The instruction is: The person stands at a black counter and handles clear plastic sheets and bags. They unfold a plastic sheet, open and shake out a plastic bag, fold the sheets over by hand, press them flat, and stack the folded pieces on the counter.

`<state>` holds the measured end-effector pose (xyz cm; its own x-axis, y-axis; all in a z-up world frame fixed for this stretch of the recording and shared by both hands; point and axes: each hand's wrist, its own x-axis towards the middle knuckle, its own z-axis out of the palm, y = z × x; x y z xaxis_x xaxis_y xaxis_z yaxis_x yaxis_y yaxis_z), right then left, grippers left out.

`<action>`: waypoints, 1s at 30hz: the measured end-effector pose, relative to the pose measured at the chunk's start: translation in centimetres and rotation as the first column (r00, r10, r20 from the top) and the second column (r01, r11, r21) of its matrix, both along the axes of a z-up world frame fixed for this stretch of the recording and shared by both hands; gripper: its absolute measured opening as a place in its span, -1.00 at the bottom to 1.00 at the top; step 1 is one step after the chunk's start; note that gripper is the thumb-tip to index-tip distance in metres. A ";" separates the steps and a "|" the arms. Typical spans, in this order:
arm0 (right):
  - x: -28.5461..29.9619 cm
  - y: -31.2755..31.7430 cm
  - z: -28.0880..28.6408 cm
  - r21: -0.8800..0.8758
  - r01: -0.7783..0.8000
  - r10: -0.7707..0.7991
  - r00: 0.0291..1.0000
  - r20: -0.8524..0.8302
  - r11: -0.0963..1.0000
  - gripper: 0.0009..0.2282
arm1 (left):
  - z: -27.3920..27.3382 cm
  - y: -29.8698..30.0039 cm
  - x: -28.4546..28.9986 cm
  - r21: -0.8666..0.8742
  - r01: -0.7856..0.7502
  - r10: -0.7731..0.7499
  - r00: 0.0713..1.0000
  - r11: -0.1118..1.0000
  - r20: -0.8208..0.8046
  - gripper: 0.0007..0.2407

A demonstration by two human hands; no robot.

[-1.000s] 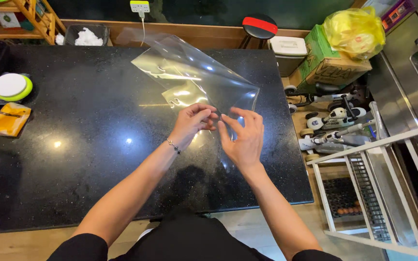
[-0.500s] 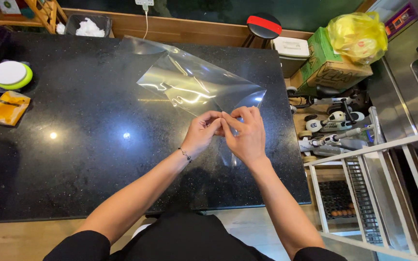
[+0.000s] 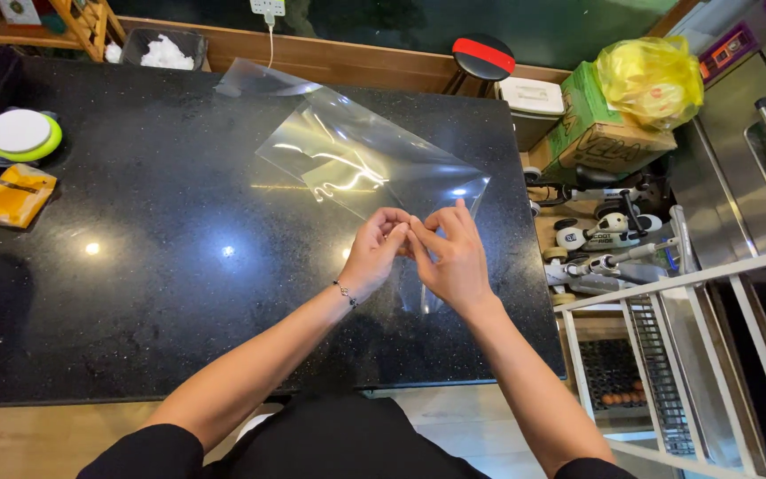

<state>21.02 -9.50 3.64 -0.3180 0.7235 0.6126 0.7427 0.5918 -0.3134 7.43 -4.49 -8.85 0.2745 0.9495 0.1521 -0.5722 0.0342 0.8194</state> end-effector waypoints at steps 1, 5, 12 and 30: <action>-0.1 0.0 0.1 0.034 0.018 -0.018 1.000 0.019 0.999 -0.80 | 0.3 -0.1 0.0 0.008 -0.004 0.004 1.000 1.000 -0.024 -0.85; -0.6 -0.1 0.3 0.132 0.115 -0.131 0.984 0.120 0.985 -0.90 | 0.0 -0.6 0.4 0.055 -0.020 0.023 0.998 0.998 -0.061 -0.84; -0.3 -0.2 1.4 0.152 0.101 -0.117 0.987 0.105 0.983 -0.82 | 0.5 0.1 0.0 0.025 0.031 -0.031 0.999 0.999 -0.025 -0.80; 0.0 -0.4 -0.5 0.112 0.168 -0.156 0.982 -0.101 0.979 -0.88 | 1.9 0.4 1.2 -0.011 0.021 -0.022 0.997 1.000 -0.072 -0.84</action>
